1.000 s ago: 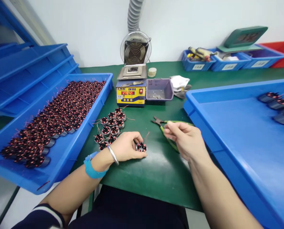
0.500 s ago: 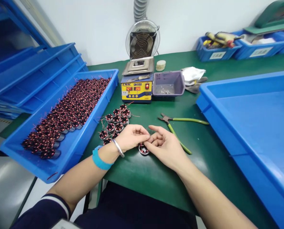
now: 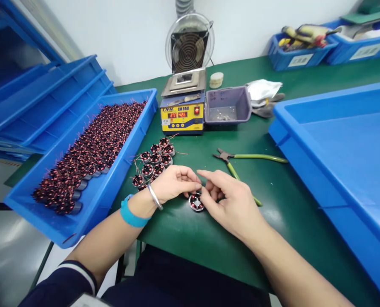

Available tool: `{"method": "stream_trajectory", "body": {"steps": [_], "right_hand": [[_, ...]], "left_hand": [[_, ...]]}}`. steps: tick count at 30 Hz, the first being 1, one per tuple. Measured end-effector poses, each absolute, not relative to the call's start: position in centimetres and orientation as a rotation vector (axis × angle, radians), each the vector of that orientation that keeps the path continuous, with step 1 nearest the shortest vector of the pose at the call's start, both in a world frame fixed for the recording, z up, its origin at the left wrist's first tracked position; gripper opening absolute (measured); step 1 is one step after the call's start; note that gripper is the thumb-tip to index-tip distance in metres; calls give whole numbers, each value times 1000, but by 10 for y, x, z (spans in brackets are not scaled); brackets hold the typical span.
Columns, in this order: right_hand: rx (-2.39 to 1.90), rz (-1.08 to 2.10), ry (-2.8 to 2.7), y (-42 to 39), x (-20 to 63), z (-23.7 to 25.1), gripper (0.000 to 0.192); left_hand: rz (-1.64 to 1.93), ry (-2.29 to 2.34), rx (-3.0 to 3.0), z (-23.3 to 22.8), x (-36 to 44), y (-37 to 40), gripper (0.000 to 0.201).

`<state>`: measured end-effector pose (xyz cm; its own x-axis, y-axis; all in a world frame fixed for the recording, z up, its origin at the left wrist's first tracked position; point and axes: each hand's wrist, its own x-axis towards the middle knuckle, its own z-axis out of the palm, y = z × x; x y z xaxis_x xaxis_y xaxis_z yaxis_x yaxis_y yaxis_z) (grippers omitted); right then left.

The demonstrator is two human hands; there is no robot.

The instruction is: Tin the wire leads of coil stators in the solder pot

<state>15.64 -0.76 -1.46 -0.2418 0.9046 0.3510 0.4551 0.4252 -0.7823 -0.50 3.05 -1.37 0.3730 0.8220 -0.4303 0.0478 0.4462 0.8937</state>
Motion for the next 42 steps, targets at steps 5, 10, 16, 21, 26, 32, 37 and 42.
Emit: {"method": "stream_trajectory", "body": {"steps": [5, 10, 16, 21, 26, 32, 37, 42], "right_hand": [[-1206, 704, -1842, -5, 158, -13, 28], [-1279, 965, -1732, -5, 156, -9, 22], [-1271, 1030, -1702, -8, 158, -6, 16], [-1392, 960, -1648, -2, 164, -13, 26], [-1398, 986, -1647, 2, 165, -16, 27], [-1394, 1003, -1684, 1, 165, -12, 27], [-1391, 982, -1703, 1, 166, -14, 24], [-1381, 980, -1714, 0, 165, -17, 21]], "left_hand": [[602, 1086, 1023, -14, -5, 30, 8], [581, 1074, 1058, -15, -4, 28, 6], [573, 1073, 1037, -21, -3, 27, 10], [700, 1012, 1027, -22, -2, 28, 29], [714, 923, 1083, -20, -4, 25, 26], [662, 924, 1101, -21, -6, 26, 29], [691, 954, 1033, -23, -5, 27, 31], [679, 888, 1065, -22, -5, 27, 29]]}}
